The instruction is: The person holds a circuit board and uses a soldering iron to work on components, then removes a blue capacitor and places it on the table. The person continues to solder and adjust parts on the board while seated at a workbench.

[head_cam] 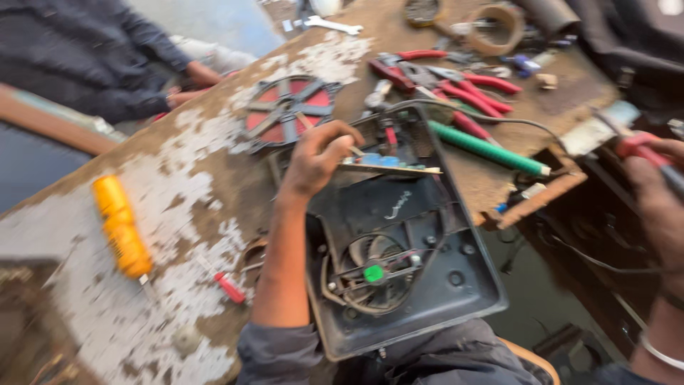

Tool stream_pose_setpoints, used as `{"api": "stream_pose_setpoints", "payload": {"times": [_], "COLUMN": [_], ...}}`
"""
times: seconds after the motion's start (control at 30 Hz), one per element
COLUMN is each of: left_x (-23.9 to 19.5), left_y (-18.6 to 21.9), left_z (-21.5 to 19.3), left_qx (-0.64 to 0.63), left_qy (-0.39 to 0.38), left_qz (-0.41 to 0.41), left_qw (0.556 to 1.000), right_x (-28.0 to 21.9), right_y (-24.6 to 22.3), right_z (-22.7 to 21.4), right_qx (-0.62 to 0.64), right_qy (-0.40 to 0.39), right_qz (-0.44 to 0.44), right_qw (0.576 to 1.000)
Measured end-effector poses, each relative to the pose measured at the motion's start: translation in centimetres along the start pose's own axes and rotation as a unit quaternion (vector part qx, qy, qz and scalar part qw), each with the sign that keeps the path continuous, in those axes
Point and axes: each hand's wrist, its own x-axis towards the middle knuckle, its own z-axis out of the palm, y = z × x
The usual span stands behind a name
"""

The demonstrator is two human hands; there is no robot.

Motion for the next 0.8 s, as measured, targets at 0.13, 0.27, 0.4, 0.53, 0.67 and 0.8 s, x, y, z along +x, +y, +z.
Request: {"api": "stream_pose_setpoints", "payload": {"times": [0.13, 0.27, 0.4, 0.53, 0.67, 0.8], "left_x": [-0.5, 0.3, 0.4, 0.2, 0.3, 0.2], "left_y": [0.3, -0.2, -0.3, -0.1, 0.0, -0.1], "left_z": [-0.7, 0.2, 0.4, 0.5, 0.3, 0.3], "left_qx": [0.007, -0.005, -0.036, -0.021, -0.012, -0.011], "left_qy": [0.012, -0.016, -0.012, -0.005, -0.005, 0.008], "left_qz": [0.003, 0.029, -0.018, -0.022, -0.015, -0.022], "left_qw": [1.0, 0.999, 0.999, 1.0, 1.0, 1.0], "right_x": [2.0, -0.3, 1.5, 2.3, 2.6, 4.3], "right_y": [1.0, -1.8, -4.9, -6.1, -6.2, -6.0], "right_z": [2.3, -0.9, -1.6, -1.8, -0.6, 1.9], "right_qx": [0.114, -0.063, -0.145, -0.131, -0.123, -0.108], "right_qy": [-0.053, 0.02, 0.068, 0.083, 0.084, 0.073], "right_qz": [0.086, -0.029, -0.07, -0.084, -0.087, -0.086], "right_qw": [0.988, 0.997, 0.985, 0.984, 0.985, 0.988]}}
